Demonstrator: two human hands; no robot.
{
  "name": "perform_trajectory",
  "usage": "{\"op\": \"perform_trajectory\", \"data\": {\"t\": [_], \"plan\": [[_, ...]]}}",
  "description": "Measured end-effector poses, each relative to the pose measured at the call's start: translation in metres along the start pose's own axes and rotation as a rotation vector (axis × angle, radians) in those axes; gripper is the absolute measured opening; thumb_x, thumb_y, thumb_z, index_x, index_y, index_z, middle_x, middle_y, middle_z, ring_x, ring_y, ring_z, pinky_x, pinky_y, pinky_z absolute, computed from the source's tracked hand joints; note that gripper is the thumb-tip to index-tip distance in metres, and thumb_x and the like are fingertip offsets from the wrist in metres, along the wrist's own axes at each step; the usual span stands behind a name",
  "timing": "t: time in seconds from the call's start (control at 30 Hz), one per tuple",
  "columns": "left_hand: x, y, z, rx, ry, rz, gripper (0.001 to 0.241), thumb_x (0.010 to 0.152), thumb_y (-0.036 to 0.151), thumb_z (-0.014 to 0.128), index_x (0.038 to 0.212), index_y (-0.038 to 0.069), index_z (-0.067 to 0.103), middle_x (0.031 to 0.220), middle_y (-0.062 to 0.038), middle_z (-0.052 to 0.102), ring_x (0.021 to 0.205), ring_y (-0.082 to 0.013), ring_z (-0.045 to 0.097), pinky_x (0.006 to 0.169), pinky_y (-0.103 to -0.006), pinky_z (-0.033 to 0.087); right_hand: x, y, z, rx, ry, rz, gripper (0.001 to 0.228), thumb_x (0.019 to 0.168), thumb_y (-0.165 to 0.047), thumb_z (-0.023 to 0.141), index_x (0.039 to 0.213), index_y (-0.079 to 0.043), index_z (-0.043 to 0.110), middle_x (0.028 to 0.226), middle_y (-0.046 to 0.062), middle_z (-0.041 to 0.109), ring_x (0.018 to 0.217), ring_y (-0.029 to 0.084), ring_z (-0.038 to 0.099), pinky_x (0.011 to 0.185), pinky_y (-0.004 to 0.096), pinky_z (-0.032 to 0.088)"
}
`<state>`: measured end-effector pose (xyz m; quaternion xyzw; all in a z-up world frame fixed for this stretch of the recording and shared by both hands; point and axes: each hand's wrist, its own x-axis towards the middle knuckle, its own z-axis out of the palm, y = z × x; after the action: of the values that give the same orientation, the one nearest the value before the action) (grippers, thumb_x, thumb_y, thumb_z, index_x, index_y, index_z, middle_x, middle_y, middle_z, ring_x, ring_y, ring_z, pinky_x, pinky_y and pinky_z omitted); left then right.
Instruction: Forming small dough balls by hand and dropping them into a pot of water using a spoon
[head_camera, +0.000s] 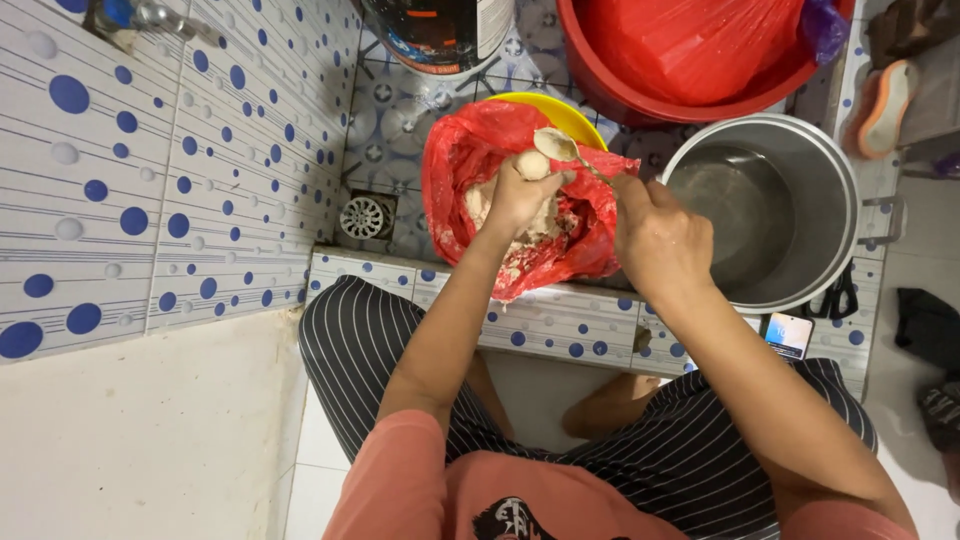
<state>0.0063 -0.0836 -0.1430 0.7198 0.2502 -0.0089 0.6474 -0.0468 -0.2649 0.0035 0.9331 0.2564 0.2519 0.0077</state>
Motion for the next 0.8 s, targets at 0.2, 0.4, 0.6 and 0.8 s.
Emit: {"op": "perform_trajectory", "data": {"t": [0.2,0.4,0.6,0.8], "plan": [[0.017,-0.030,0.011,0.087,0.037,0.020,0.038,0.058,0.034,0.092,0.092,0.024,0.080,0.085,0.002,0.079,0.089,-0.0159,0.076,0.082,-0.0329,0.059,-0.013,-0.003,0.023,0.071,-0.138,0.021,0.016,0.096,-0.023,0.063,0.106,-0.030,0.072,0.078,-0.002,0.066,0.059,0.024,0.072,0.051,0.039,0.059],[-0.005,0.006,-0.016,0.538,-0.009,0.114,0.027,0.085,0.027,0.065,0.104,0.012,0.077,0.097,-0.013,0.078,0.105,-0.0353,0.072,0.093,-0.0500,0.057,-0.006,0.004,0.033,0.791,-0.562,0.574,0.016,0.096,-0.020,0.070,0.107,-0.025,0.080,0.076,0.009,0.074,0.081,0.036,0.074,0.064,0.045,0.057],[-0.015,0.014,-0.011,0.612,-0.014,0.094,0.030,0.085,0.023,0.060,0.108,0.009,0.073,0.100,-0.014,0.077,0.110,-0.0362,0.071,0.097,-0.0519,0.055,-0.007,0.010,0.039,1.393,-0.558,0.891,0.014,0.087,-0.005,0.069,0.098,-0.002,0.076,0.057,0.007,0.059,0.042,0.006,0.053,0.038,0.016,0.037],[0.013,-0.033,-0.019,0.808,-0.099,0.294,0.021,0.083,0.018,0.071,0.103,0.010,0.072,0.094,-0.016,0.076,0.103,-0.0401,0.072,0.089,-0.0533,0.059,0.025,0.049,-0.028,1.264,-0.525,0.961,0.013,0.092,-0.010,0.066,0.099,-0.011,0.077,0.055,0.005,0.054,0.035,0.000,0.036,0.033,0.015,0.026]]}}
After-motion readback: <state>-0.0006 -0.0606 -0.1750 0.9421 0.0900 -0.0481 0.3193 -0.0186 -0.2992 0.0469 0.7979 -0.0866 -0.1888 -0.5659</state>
